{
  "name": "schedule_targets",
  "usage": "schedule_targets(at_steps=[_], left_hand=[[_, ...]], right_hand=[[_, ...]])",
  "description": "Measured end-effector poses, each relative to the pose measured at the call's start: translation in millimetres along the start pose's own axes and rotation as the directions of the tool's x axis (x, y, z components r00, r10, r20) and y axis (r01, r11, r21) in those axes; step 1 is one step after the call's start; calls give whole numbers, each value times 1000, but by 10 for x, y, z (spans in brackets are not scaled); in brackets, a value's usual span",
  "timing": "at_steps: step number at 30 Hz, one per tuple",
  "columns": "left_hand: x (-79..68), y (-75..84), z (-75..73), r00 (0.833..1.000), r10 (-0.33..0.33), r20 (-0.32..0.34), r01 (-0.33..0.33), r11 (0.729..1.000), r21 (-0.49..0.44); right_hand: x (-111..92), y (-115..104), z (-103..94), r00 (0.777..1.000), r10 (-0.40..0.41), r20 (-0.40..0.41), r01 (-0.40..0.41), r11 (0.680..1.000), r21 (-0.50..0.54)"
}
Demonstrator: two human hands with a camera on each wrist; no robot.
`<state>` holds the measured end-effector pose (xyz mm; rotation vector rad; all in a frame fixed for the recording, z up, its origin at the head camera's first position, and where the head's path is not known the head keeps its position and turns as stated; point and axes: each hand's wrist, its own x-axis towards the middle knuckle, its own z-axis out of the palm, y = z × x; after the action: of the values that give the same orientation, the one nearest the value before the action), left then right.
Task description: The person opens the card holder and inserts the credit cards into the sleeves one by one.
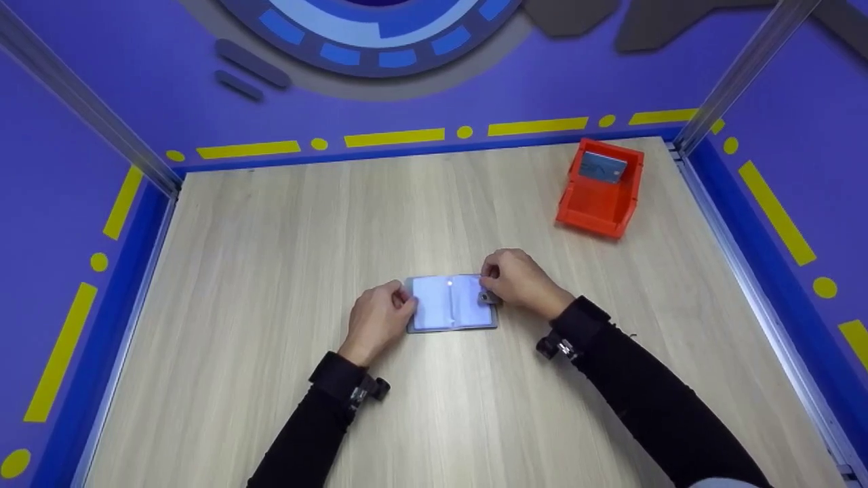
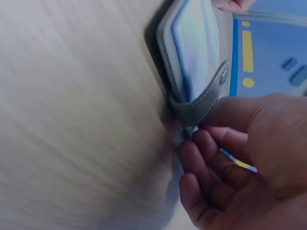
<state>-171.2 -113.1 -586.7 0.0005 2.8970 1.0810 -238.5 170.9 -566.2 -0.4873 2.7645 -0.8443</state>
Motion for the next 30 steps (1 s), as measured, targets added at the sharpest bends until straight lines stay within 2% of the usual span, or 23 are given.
schedule_targets(at_steps=[4,7,17,23,30], left_hand=[[1,-5,-5,1000,-2,8,2,1000,-1],[5,-11,-10,1000,-8,4,8,1000,0],[12,-16,-21,1000,-19,-2,19,999,-30],[10,-26,-16,1000,-18,2,18,999,-39],[6,-21,-12,1000,-11,4,11,999,-36]], right_hand=[[8,47,3,1000,-12,-6,12,995,94],[14,31,-18,1000,17,-3,-17,989,147],[27,-23,-38,995,90,37,-96,973,210],[18,-26,-45,988,125,92,-147,946,289],[7,-35,-89,977,146,158,-187,937,295]])
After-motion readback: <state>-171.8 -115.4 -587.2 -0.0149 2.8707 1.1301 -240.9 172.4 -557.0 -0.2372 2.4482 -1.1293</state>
